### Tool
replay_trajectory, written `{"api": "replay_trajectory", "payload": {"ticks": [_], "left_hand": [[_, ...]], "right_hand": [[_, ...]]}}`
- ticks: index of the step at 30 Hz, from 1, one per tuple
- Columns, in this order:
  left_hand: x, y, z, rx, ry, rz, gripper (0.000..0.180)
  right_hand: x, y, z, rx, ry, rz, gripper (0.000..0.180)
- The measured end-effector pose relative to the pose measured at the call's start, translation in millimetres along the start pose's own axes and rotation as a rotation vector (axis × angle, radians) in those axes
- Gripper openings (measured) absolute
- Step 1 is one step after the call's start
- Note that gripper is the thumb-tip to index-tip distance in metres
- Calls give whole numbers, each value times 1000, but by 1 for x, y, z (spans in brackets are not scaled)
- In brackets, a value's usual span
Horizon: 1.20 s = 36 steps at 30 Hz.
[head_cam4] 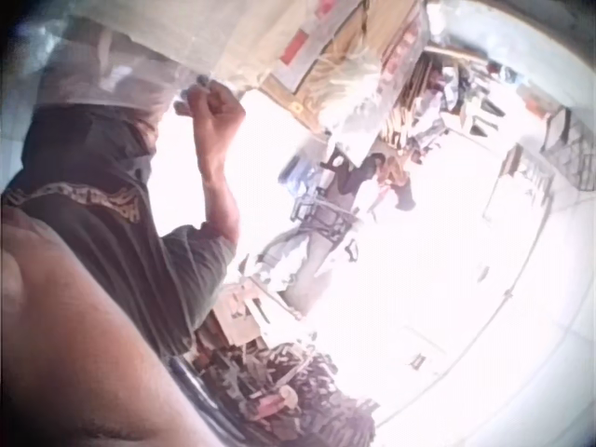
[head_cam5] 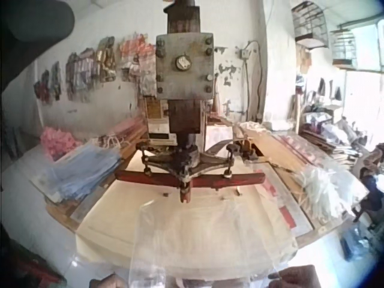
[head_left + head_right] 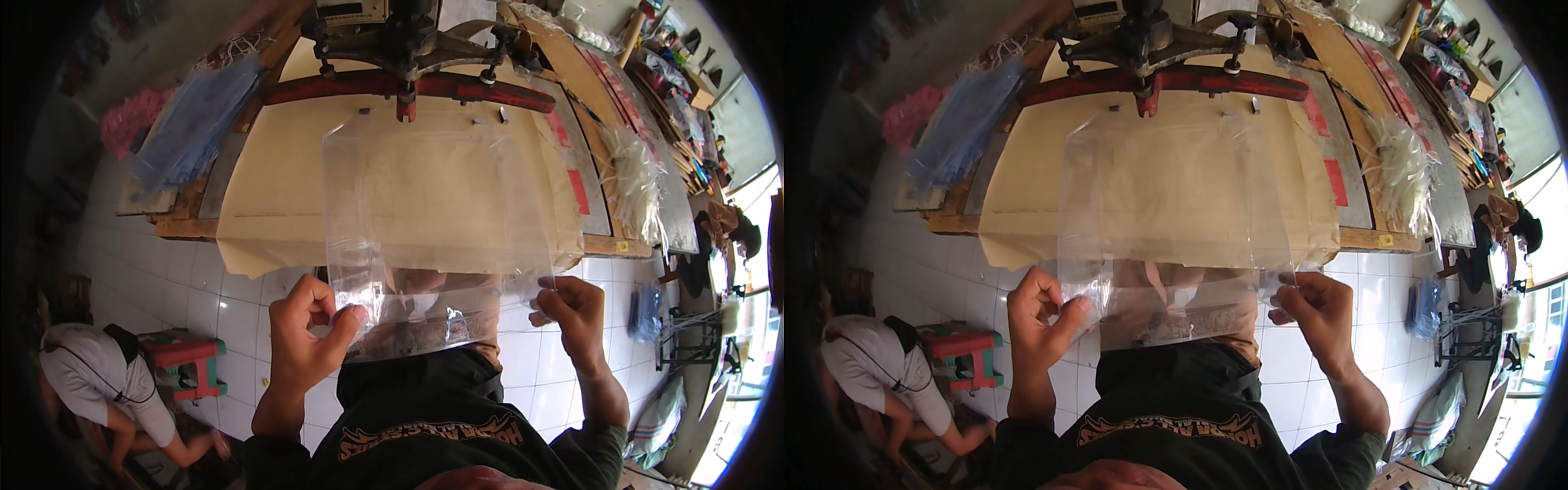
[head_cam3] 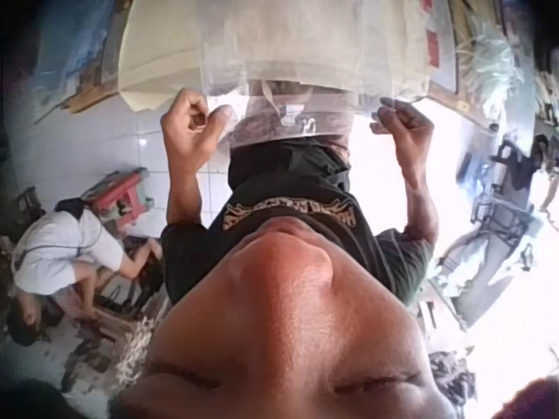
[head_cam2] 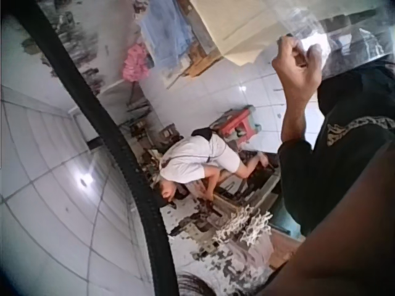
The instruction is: The person aligns a plastic bag and handle components on a machine bed and operates a manual heat press to seal them together, processing multiple bags.
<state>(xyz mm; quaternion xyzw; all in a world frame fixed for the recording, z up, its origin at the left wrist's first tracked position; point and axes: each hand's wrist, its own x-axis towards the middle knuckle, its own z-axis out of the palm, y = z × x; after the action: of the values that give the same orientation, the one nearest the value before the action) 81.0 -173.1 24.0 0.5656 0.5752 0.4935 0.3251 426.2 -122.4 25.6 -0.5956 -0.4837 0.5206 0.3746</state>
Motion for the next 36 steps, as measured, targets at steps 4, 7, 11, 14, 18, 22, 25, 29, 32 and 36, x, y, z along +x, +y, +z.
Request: {"api": "replay_trajectory", "payload": {"ticks": [4,7,11,14,18,22,25,29,32,36], "left_hand": [[20,0,-3,-50,-31,-5,29],[29,-2,-4,-122,-29,-8,29],[43,-20,-6,-203,-21,-23,29],[61,-23,-6,-193,-4,31,30],[98,-39,-10,-117,-15,114,28],[143,-53,-7,-67,-13,76,28],[174,-70,-7,5,19,146,28],[211,-90,4,71,58,144,31],[226,-89,10,94,78,-9,34],[244,-90,19,102,143,-48,39]], "right_hand": [[15,-5,-2,67,-47,-18,28],[23,-4,0,100,-70,-43,27],[41,1,7,169,-105,-74,21],[56,-2,10,174,-98,-44,19],[86,-5,11,237,-124,8,19],[124,-16,15,275,-120,37,18],[152,-37,19,38,-121,54,16],[206,-35,8,-34,-190,43,12],[238,-31,12,18,-176,67,12],[265,-35,17,30,-124,49,14]]}}
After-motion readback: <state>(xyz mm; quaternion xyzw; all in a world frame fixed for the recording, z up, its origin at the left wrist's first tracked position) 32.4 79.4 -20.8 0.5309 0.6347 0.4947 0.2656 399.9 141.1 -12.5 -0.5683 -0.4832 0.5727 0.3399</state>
